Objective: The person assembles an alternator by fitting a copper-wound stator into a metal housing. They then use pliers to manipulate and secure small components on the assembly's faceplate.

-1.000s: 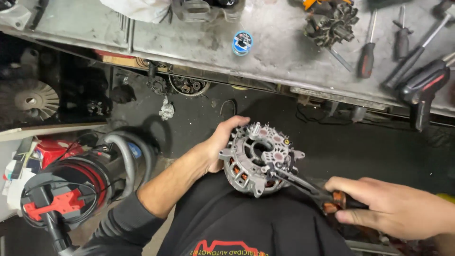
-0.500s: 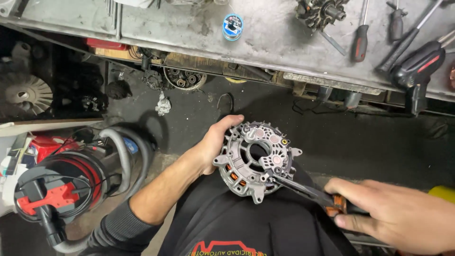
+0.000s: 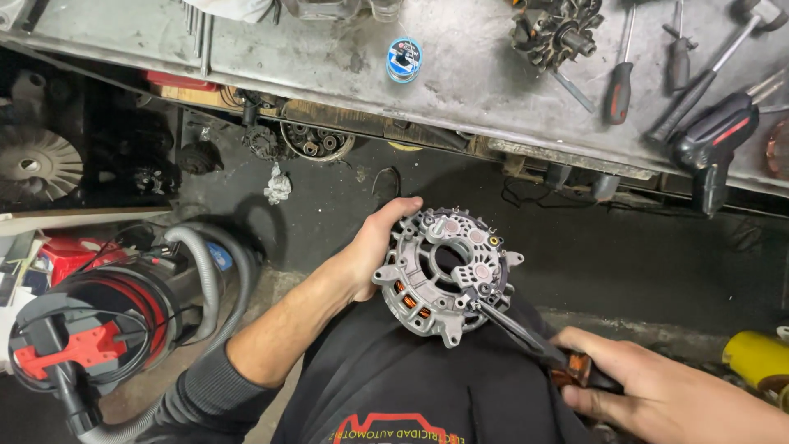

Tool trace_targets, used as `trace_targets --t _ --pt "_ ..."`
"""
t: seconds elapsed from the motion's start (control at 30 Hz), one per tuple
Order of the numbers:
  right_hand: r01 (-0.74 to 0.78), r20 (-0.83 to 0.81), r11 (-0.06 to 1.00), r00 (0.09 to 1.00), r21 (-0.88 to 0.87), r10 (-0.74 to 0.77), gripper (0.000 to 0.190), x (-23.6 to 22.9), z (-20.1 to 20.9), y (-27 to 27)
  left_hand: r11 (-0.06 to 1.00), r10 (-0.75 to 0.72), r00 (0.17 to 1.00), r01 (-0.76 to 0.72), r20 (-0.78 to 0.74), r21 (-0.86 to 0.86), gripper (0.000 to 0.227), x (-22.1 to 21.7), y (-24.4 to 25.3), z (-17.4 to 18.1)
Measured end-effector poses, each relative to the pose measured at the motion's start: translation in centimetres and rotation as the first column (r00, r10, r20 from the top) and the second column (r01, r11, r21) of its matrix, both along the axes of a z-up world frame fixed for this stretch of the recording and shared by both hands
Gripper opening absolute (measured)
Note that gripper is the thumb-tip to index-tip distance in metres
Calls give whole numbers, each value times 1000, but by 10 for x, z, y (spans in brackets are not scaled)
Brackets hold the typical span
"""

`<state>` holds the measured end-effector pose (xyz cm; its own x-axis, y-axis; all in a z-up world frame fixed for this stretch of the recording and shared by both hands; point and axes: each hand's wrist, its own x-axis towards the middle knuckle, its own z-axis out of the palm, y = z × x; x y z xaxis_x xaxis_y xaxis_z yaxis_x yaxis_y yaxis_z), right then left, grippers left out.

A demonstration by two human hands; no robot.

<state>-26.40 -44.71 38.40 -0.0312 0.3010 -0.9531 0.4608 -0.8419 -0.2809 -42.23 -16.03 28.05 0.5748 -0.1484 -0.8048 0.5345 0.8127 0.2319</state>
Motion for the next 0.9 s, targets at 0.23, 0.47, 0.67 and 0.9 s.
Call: trace_targets --t 0.23,0.47,0.67,0.9 --pt "113 -90 991 989 -67 -119 35 2 5 11 999 -20 1000 20 -1 28 68 13 6 3" --pt "-8 136 997 991 83 -4 42 8 0 5 1000 7 999 -8 33 28 68 22 12 -4" --pt "-158 290 900 956 407 36 57 23 -22 -20 999 7 1000 -8 26 40 67 33 18 0" --pt "-99 299 940 954 327 -4 55 42 -5 -5 997 38 997 -42 -70 -64 71 45 13 -9"
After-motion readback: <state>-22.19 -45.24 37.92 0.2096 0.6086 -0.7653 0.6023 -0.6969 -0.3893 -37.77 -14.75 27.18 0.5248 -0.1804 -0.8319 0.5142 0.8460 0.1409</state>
